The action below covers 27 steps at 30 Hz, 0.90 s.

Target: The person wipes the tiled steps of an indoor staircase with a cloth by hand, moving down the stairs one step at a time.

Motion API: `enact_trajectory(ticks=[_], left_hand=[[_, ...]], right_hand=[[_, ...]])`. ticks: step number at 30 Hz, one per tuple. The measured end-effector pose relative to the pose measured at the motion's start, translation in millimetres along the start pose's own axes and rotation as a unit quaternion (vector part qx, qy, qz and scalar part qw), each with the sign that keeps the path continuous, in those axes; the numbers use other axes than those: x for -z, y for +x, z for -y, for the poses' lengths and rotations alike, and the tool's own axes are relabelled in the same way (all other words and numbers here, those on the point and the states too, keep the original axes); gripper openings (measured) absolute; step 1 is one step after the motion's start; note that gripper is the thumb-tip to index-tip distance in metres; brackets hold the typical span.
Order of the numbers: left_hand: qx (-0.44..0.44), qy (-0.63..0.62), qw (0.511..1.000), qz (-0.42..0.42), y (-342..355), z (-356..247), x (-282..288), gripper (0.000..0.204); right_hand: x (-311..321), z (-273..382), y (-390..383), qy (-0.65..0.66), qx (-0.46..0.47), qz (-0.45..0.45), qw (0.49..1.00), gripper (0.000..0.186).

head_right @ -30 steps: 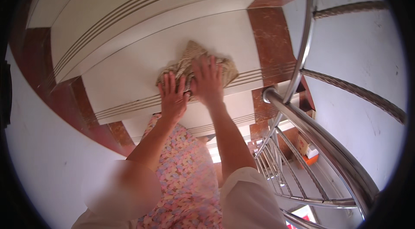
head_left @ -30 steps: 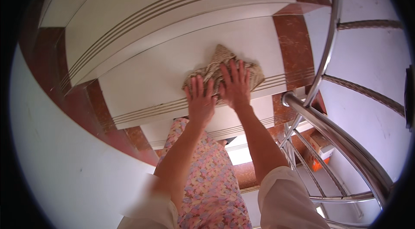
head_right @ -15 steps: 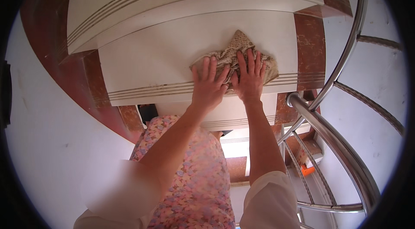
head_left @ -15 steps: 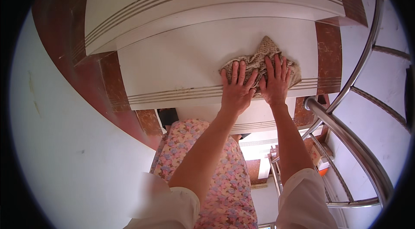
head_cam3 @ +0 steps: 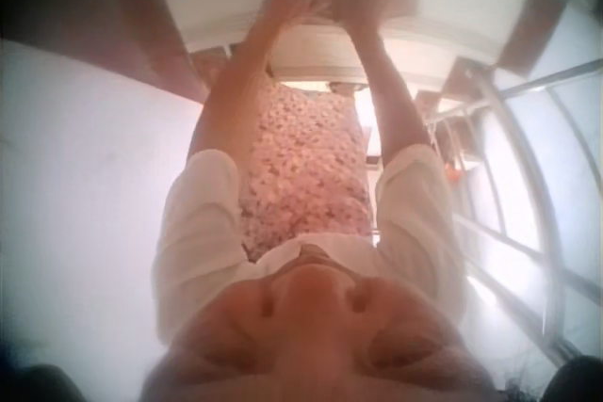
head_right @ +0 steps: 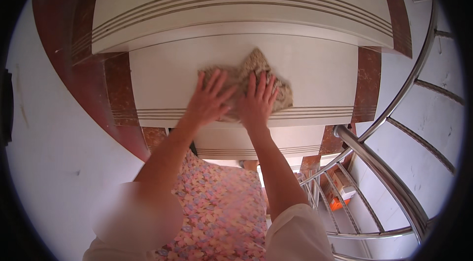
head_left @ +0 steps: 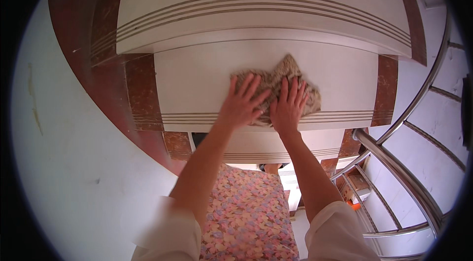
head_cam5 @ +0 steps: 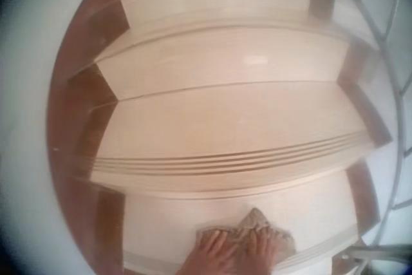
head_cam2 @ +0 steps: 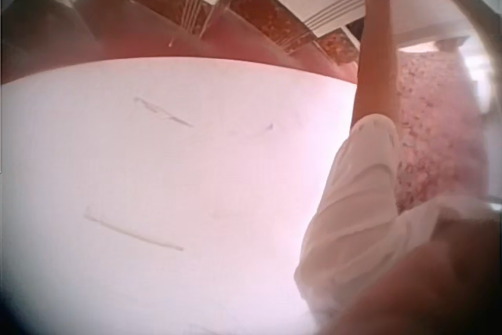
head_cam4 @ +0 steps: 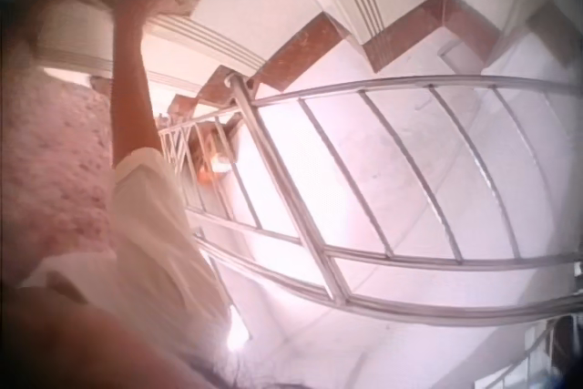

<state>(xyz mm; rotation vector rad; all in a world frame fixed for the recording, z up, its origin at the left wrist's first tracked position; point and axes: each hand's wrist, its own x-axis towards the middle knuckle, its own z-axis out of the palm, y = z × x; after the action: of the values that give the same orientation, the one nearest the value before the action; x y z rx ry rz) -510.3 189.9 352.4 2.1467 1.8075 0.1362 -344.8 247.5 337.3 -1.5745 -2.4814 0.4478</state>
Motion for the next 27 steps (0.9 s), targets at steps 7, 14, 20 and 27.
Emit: enact_trajectory(ticks=[7,14,20,27], left_hand=[[0.196,0.006,0.978,-0.077,-21.9,59.3,13.4,0.068],[0.319,0.007,0.948,-0.018,-87.1,-9.6,-18.8,0.066],[0.150,-0.035,0.988,-0.027,-89.3,20.7,-6.8,0.067],[0.022,0.019,0.999,-0.029,-58.3,118.7,40.8,0.069]], right_hand=[[-11.6,83.1,67.2,-0.036,0.070,-0.023,0.997,0.062],[-5.8,66.6,-5.6,0.021,0.227,0.097,0.969,0.056],[-7.8,50.1,-22.5,0.029,0.192,0.140,0.971,0.060],[-27.1,117.9,41.5,0.017,0.118,0.020,0.993,0.058]])
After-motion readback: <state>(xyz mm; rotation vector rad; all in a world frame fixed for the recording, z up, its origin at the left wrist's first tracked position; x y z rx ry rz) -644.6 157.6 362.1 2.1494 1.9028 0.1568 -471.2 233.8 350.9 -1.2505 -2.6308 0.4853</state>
